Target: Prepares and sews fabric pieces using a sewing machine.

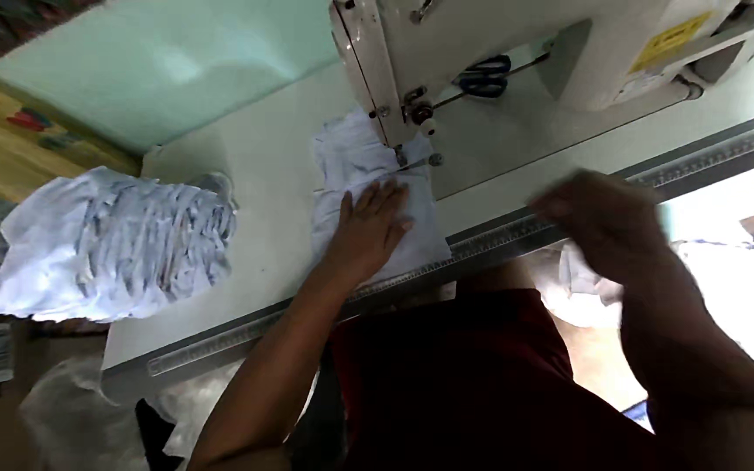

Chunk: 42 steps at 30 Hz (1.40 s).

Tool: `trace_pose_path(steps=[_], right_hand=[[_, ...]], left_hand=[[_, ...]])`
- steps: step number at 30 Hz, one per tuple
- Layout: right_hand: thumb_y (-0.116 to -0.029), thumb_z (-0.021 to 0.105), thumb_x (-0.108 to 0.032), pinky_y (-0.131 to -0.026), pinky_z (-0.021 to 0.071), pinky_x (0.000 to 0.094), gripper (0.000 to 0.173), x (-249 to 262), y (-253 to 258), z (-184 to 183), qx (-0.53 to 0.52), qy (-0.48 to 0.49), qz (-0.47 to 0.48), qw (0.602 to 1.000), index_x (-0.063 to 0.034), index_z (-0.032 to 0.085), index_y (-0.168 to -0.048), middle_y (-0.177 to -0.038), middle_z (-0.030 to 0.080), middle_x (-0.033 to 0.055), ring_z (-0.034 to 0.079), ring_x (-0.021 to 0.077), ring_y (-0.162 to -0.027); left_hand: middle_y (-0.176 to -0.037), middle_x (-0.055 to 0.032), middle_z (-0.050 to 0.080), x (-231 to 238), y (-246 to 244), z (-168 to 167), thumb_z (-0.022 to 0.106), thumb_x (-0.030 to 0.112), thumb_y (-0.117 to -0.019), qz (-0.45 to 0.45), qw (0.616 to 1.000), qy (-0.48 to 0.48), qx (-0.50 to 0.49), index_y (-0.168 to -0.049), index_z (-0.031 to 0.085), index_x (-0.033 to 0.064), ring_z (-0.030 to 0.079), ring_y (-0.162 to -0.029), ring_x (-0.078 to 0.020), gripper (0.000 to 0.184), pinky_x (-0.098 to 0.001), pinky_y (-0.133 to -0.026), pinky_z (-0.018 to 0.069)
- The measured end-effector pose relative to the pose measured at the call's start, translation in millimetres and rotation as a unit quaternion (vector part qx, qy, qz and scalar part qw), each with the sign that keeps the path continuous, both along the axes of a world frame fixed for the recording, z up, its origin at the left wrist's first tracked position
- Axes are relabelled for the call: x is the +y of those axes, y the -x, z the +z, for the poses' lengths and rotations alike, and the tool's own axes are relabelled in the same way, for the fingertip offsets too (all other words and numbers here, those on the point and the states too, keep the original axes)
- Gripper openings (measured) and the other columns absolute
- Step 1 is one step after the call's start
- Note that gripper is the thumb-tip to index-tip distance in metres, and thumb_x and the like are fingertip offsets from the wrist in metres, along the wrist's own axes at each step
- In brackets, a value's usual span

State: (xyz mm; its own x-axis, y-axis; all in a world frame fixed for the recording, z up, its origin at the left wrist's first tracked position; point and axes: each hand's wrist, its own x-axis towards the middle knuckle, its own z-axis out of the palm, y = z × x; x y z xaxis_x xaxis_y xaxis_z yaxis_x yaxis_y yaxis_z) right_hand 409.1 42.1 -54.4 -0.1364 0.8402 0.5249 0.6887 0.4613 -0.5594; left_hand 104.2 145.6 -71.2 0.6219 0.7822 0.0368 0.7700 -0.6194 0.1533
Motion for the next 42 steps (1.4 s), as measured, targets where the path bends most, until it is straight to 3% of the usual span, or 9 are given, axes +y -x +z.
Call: trace_pose_path(steps=[1,3,5,13,22,24,26,29,42], right_hand=[[-0.1035,0.055,-0.022,-0.093,0.0563,0.0475,0.030,23,26,5,-0.051,0.025,0.018,0.998,-0.0010,0.069,-0.120,-0.117,0.070,0.0160,0.067,0.0293,-0.110],[-0.1055,0.053,-0.036,-0.115,0.0357,0.0614,0.056,66,65,-6,-0.165,0.101,0.057,0.979,-0.0026,0.049,-0.151,-0.155,0.048,0.0193,0.042,0.0395,-0.145],[-0.1051,0.045,-0.054,-0.119,0.0231,0.0668,0.073,91,81,-22,-0.241,0.144,0.067,0.957,-0.0033,0.039,-0.157,-0.164,0.034,0.0201,0.027,0.0405,-0.154],[-0.0996,0.033,-0.073,-0.117,0.0238,0.0699,0.088,120,82,-31,-0.287,0.138,0.036,0.947,-0.0062,0.040,-0.157,-0.164,0.035,0.0196,0.029,0.0420,-0.153],[-0.1000,0.030,-0.073,-0.119,0.0202,0.0691,0.088,120,80,-32,-0.295,0.152,0.033,0.943,-0.0095,0.034,-0.161,-0.168,0.029,0.0174,0.024,0.0418,-0.155],[-0.1007,0.043,-0.065,-0.118,0.0247,0.0666,0.079,116,83,-32,-0.267,0.114,0.031,0.956,-0.0074,0.046,-0.154,-0.161,0.040,0.0186,0.031,0.0417,-0.152],[-0.0985,0.063,-0.038,-0.112,0.0385,0.0614,0.048,106,89,-34,-0.211,0.020,0.052,0.976,-0.0032,0.066,-0.132,-0.138,0.062,0.0198,0.051,0.0415,-0.136],[-0.1004,0.061,-0.024,-0.107,0.0456,0.0562,0.026,94,93,-37,-0.208,0.003,0.096,0.974,-0.0027,0.072,-0.112,-0.121,0.071,0.0157,0.062,0.0366,-0.122],[-0.1053,0.055,-0.026,-0.105,0.0442,0.0604,0.031,109,86,-29,-0.260,0.030,0.082,0.962,-0.0034,0.068,-0.122,-0.132,0.067,0.0157,0.060,0.0383,-0.126]], left_hand=[[-0.165,-0.0066,0.037,0,-2,1,0.030,0.047,-0.1102,0.005,1.000,0.000,-0.008,-0.158,0.041,0.0146,0.030,-0.154,-0.0328,0.059,-0.0703,-0.120,0.0173],[-0.165,-0.0080,0.037,-2,-8,0,0.033,0.043,-0.1107,0.019,1.000,-0.003,-0.017,-0.159,0.038,0.0123,0.030,-0.153,-0.0350,0.057,-0.0729,-0.119,0.0161],[-0.166,-0.0066,0.035,1,-9,-4,0.032,0.044,-0.1106,0.029,1.000,-0.007,-0.006,-0.161,0.035,0.0139,0.027,-0.155,-0.0344,0.059,-0.0746,-0.118,0.0133],[-0.169,-0.0038,0.028,30,1,0,0.031,0.050,-0.1089,0.018,0.999,0.024,0.015,-0.163,0.030,0.0188,0.021,-0.157,-0.0320,0.063,-0.0738,-0.119,0.0091],[-0.169,-0.0030,0.030,28,2,-6,0.024,0.044,-0.1114,0.016,1.000,-0.003,-0.002,-0.163,0.032,0.0198,0.023,-0.156,-0.0329,0.057,-0.0742,-0.118,0.0109],[-0.169,-0.0033,0.029,29,0,-5,0.024,0.044,-0.1112,0.023,1.000,0.002,0.007,-0.163,0.032,0.0194,0.022,-0.157,-0.0324,0.058,-0.0744,-0.118,0.0105],[-0.170,-0.0027,0.027,31,-2,-3,0.024,0.044,-0.1114,0.029,0.999,0.013,0.024,-0.163,0.030,0.0193,0.020,-0.157,-0.0322,0.058,-0.0745,-0.118,0.0096],[-0.170,-0.0023,0.027,33,-3,-2,0.024,0.042,-0.1118,0.029,0.999,0.013,0.031,-0.163,0.030,0.0189,0.020,-0.157,-0.0330,0.057,-0.0745,-0.118,0.0103],[-0.170,-0.0065,0.026,53,-8,-2,0.024,0.045,-0.1116,0.051,0.998,0.011,0.022,-0.163,0.030,0.0159,0.021,-0.157,-0.0364,0.059,-0.0773,-0.116,0.0109]])
